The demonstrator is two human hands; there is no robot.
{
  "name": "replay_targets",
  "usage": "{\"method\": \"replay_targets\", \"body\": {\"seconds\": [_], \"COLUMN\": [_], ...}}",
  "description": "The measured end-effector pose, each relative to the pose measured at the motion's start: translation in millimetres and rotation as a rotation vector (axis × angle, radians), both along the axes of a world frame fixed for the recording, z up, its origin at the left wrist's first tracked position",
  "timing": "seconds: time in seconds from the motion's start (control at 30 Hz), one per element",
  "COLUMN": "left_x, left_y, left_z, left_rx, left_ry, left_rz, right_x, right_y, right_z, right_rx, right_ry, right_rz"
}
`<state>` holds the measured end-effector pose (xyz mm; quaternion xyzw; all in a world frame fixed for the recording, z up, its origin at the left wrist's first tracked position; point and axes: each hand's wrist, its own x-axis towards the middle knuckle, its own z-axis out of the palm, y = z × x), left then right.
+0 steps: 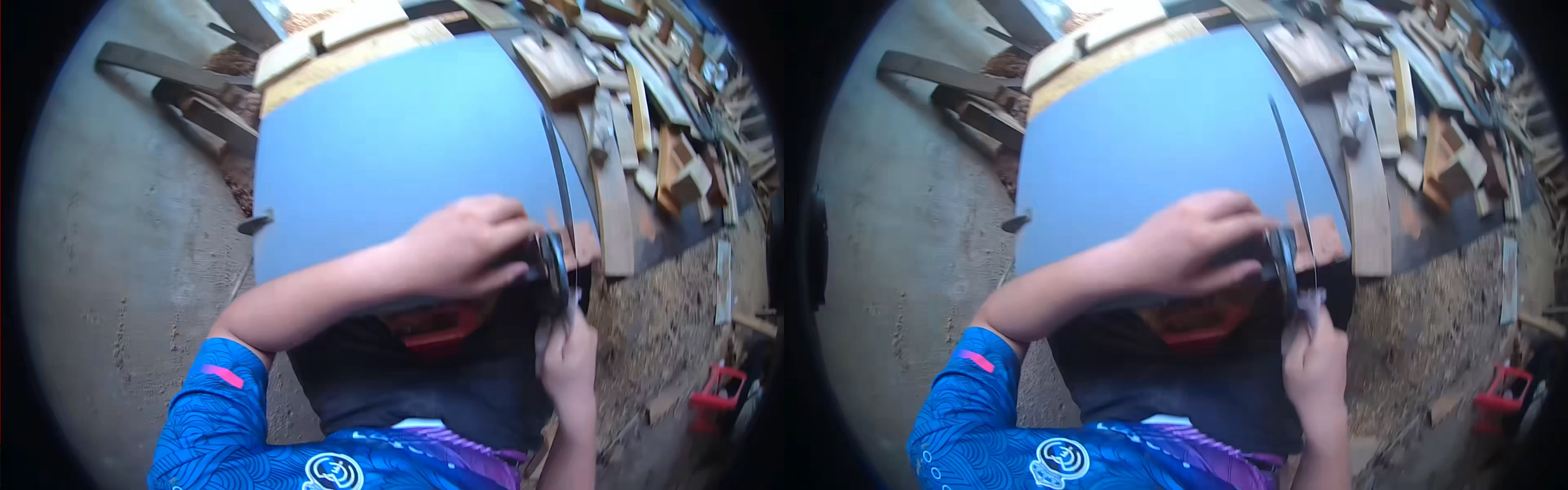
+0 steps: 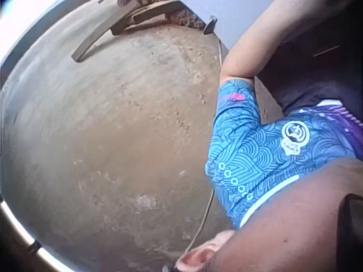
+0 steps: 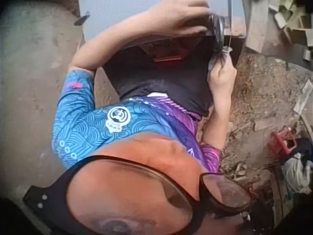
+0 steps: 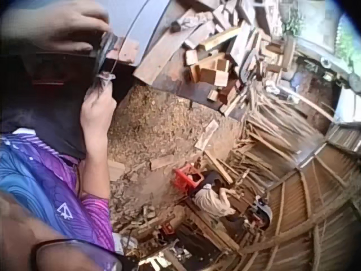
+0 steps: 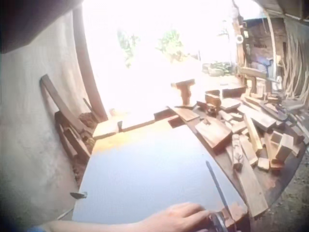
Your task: Sawing a small piece of wood and then sanding the edge with a cloth in a woodworking shop.
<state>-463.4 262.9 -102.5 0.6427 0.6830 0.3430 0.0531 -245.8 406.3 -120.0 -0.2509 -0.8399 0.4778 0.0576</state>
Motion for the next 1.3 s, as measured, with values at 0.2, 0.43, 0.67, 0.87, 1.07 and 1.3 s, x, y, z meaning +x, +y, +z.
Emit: {"method": "replay_targets", "body": {"seconds": [0.2, 0.43, 0.67, 0.87, 1.07, 1.3], "left_x": [10.0, 2.2, 4.2, 2.6, 3.9, 3.8], "left_y": [6.8, 1.3, 10.1, -4.8, 4.2, 0.3], "left_z": [-3.5, -6.4, -13.4, -12.6, -12.8, -10.5], "left_rx": [0.033, 0.054, 0.081, 0.083, 0.046, 0.044], "left_ry": [0.012, 0.06, 0.01, 0.043, 0.006, 0.021], "left_rz": [0.004, 0.036, 0.005, 0.03, 0.004, 0.024], "right_x": [46.0, -9.5, 45.4, -7.3, 41.9, -8.0], "right_y": [-3.9, 5.8, 1.3, 2.6, -10.6, 11.3], "right_z": [-10.7, 1.4, -11.4, -0.3, -7.4, -2.4], "right_rx": [0.155, 0.0, 0.069, -0.047, 0.136, -0.017], "right_ry": [0.025, -0.06, -0.037, -0.046, -0.002, -0.133], "right_rz": [0.035, -0.012, -0.006, -0.006, -0.022, 0.009]}}
